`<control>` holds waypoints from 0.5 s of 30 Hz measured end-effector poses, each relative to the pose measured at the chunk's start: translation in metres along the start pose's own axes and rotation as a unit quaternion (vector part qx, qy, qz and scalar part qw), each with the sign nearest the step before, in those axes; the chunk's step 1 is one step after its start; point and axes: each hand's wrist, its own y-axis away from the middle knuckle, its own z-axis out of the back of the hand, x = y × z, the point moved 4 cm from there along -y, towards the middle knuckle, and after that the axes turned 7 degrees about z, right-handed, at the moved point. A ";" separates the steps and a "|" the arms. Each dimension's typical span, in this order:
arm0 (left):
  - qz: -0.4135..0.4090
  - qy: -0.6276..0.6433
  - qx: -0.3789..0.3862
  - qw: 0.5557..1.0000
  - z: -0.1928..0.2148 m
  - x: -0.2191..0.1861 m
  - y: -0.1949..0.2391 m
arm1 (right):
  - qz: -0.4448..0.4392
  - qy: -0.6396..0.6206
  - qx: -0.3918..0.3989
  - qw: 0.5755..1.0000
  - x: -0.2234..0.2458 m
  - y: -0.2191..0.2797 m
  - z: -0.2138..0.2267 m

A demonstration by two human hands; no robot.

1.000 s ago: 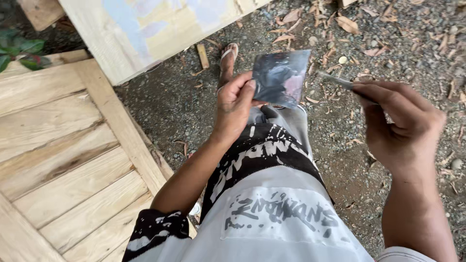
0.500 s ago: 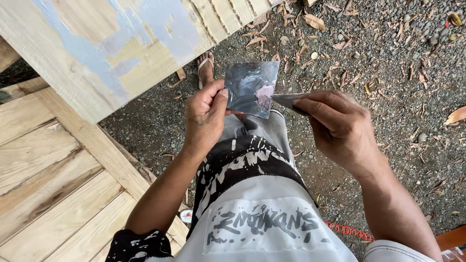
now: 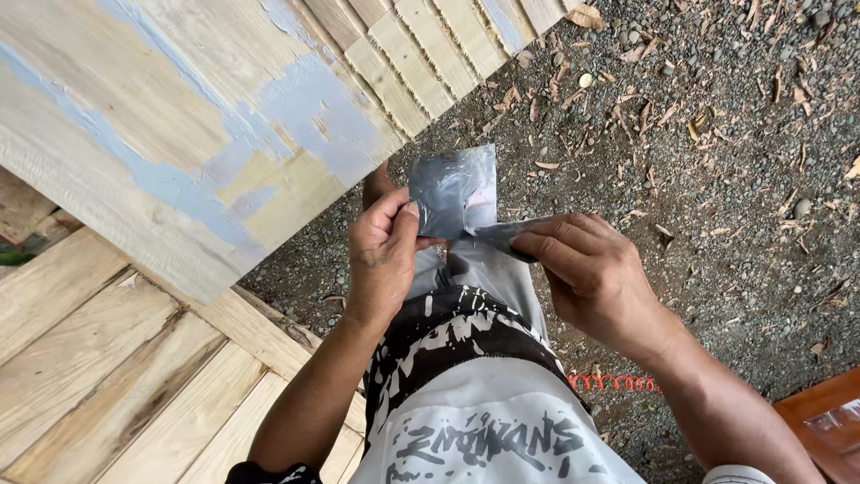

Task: The person uses two putty knives to apply a gray paste to the grooves and surface of a wooden panel. They repeatedly scoop filler from a bucket and spread it across the wood, working along the grooves and flat areas.

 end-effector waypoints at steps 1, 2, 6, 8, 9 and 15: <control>0.022 0.000 -0.008 1.000 0.005 0.000 -0.005 | -0.060 -0.055 0.008 0.997 -0.008 -0.004 -0.001; 0.026 0.007 0.001 1.000 0.010 -0.003 -0.009 | -0.120 -0.111 0.016 0.986 -0.015 -0.007 -0.002; 0.016 0.012 -0.002 1.000 0.036 -0.029 -0.040 | -0.290 -0.327 -0.080 0.896 -0.037 -0.024 0.001; 0.018 -0.007 -0.025 0.999 0.053 -0.046 -0.057 | -0.326 -0.340 -0.162 0.867 -0.045 -0.035 0.003; 0.021 -0.022 -0.037 0.999 0.065 -0.056 -0.064 | -0.343 -0.346 -0.200 0.850 -0.048 -0.042 0.002; -0.029 0.009 -0.071 0.997 0.116 -0.098 -0.102 | -0.406 -0.135 -0.260 0.866 -0.079 -0.110 -0.032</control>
